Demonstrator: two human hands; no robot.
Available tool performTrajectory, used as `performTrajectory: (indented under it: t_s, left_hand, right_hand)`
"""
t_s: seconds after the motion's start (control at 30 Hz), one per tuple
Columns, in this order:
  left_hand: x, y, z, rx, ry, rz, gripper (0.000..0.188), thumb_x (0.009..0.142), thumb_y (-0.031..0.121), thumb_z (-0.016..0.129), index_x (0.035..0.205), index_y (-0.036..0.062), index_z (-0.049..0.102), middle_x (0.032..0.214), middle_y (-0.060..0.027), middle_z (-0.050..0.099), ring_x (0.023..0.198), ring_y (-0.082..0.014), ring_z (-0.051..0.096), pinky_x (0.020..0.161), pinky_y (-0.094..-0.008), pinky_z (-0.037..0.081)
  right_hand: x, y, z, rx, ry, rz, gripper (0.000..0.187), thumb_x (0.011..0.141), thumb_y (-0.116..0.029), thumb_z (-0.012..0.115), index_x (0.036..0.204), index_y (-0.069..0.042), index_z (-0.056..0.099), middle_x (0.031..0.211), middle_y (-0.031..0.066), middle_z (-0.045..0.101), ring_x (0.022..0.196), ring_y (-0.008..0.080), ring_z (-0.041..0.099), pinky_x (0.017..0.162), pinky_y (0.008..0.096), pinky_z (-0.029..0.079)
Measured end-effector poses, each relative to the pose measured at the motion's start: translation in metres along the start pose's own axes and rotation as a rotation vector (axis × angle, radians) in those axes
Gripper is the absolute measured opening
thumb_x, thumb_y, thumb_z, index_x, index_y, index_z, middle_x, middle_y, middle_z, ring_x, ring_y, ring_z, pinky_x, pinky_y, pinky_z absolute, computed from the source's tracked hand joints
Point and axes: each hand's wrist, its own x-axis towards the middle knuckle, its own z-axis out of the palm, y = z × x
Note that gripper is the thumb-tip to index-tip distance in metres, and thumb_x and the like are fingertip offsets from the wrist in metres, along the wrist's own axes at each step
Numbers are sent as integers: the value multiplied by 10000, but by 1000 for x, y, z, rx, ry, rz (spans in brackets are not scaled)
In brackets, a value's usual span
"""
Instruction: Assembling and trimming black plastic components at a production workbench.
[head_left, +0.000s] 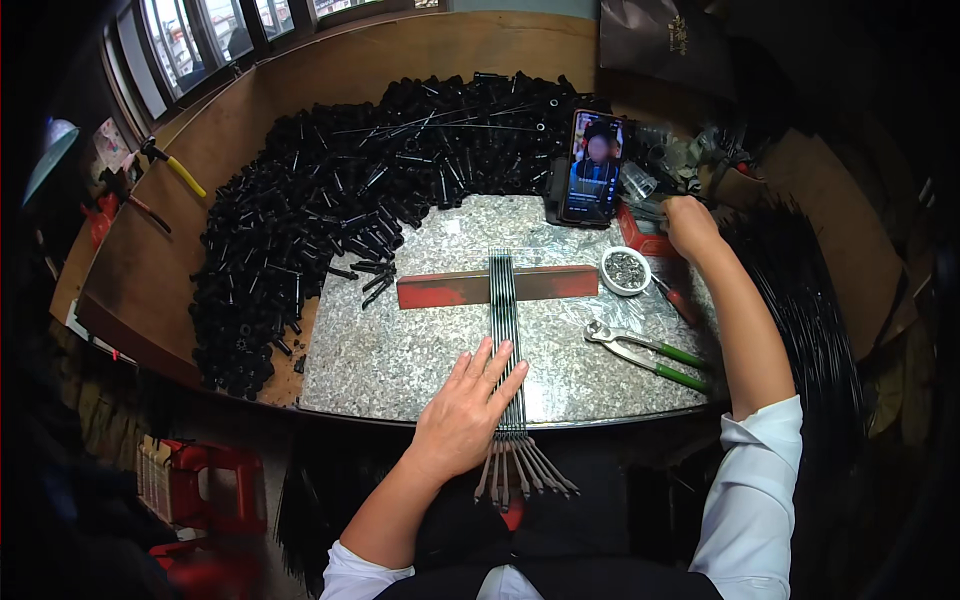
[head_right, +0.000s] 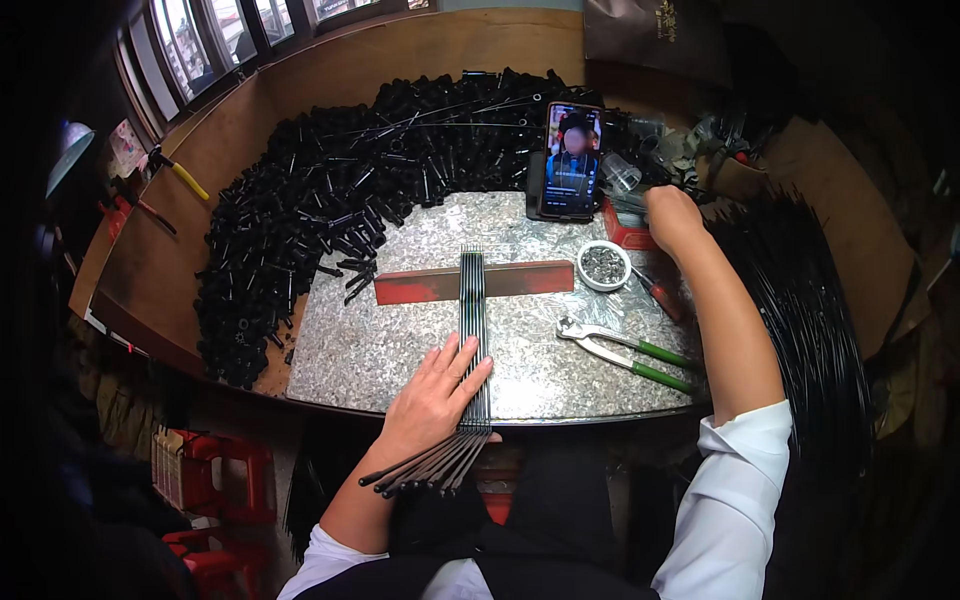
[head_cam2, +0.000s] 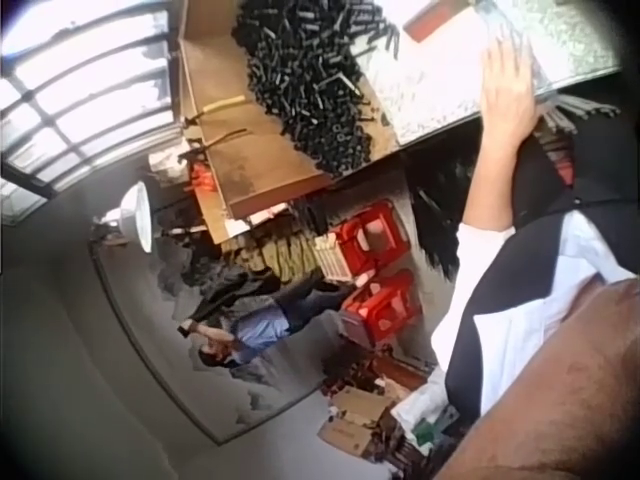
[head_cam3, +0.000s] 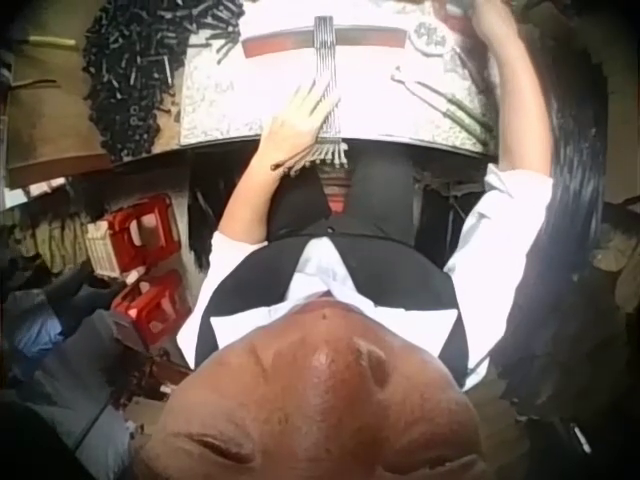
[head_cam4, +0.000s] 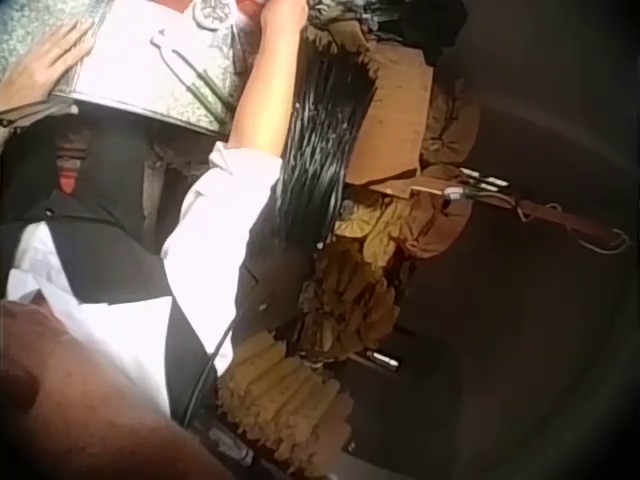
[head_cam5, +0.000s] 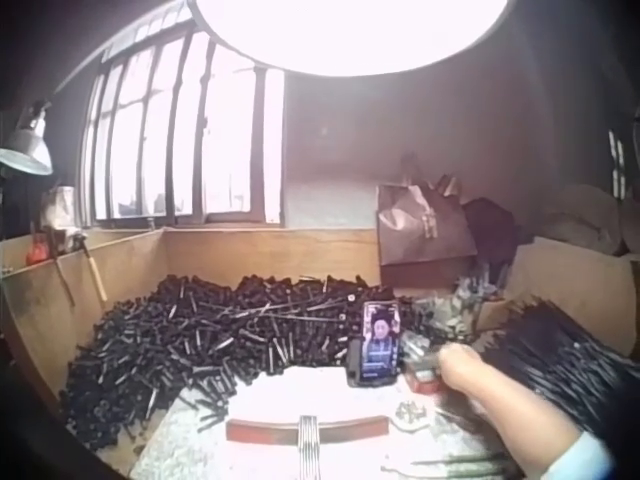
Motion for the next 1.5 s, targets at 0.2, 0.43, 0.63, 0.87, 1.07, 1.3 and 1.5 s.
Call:
performTrajectory:
  t_s: [0.2, 0.43, 0.63, 0.87, 1.07, 1.3, 1.5]
  left_hand:
    - [1, 3, -4, 9, -2, -15, 605, 758, -1, 554, 1352, 31, 442, 1394, -234, 399, 1306, -407, 372, 1063, -502, 326]
    - [0, 3, -2, 6, 4, -26, 581, 781, -35, 490, 1355, 45, 444, 1416, -224, 380, 1320, -407, 354, 1072, -502, 313]
    - [0, 7, -13, -29, 15, 23, 927, 646, 613, 710, 1331, 38, 464, 1420, -238, 365, 1337, -450, 299, 1093, -522, 264]
    - [0, 16, -47, -914, 113, 61, 942, 575, 504, 805, 1280, -42, 504, 1284, -156, 566, 1270, -286, 470, 1085, -423, 320]
    - [12, 52, -97, -1163, 323, 150, 592, 725, 213, 793, 1189, -73, 565, 1036, -201, 671, 988, -251, 657, 879, -344, 516]
    - [12, 67, -107, -916, 468, 175, 218, 808, 2, 699, 1020, -30, 662, 925, -141, 703, 870, -178, 690, 767, -265, 550]
    - [12, 69, -111, -857, 526, 168, 154, 815, 2, 691, 965, -30, 678, 869, -136, 704, 791, -171, 688, 704, -255, 537]
  right_hand:
    - [19, 14, 5, -12, -160, -67, 137, 738, -29, 598, 834, -7, 694, 906, 220, 660, 892, 369, 646, 781, 436, 518]
    - [3, 15, 5, -40, -20, -255, 106, 771, -42, 586, 835, -3, 660, 945, 185, 636, 905, 360, 622, 790, 435, 507]
    - [-26, 20, 3, 152, 360, -328, 115, 818, -16, 591, 889, -15, 500, 872, 166, 550, 811, 397, 572, 690, 464, 467]
    - [-121, -65, -62, 598, 345, -535, 187, 816, 78, 564, 961, -7, 481, 835, 168, 560, 755, 300, 641, 604, 370, 512]
    - [-204, -114, -132, 585, 424, -814, 345, 782, 136, 553, 1106, 33, 499, 891, 173, 591, 732, 285, 633, 597, 330, 539]
    - [-229, -124, -162, 628, 424, -915, 401, 744, 144, 561, 1135, 62, 521, 861, 191, 602, 717, 296, 644, 562, 339, 536]
    - [-233, -127, -166, 566, 431, -876, 454, 690, 128, 566, 1131, 24, 566, 884, 164, 619, 690, 275, 647, 560, 336, 538]
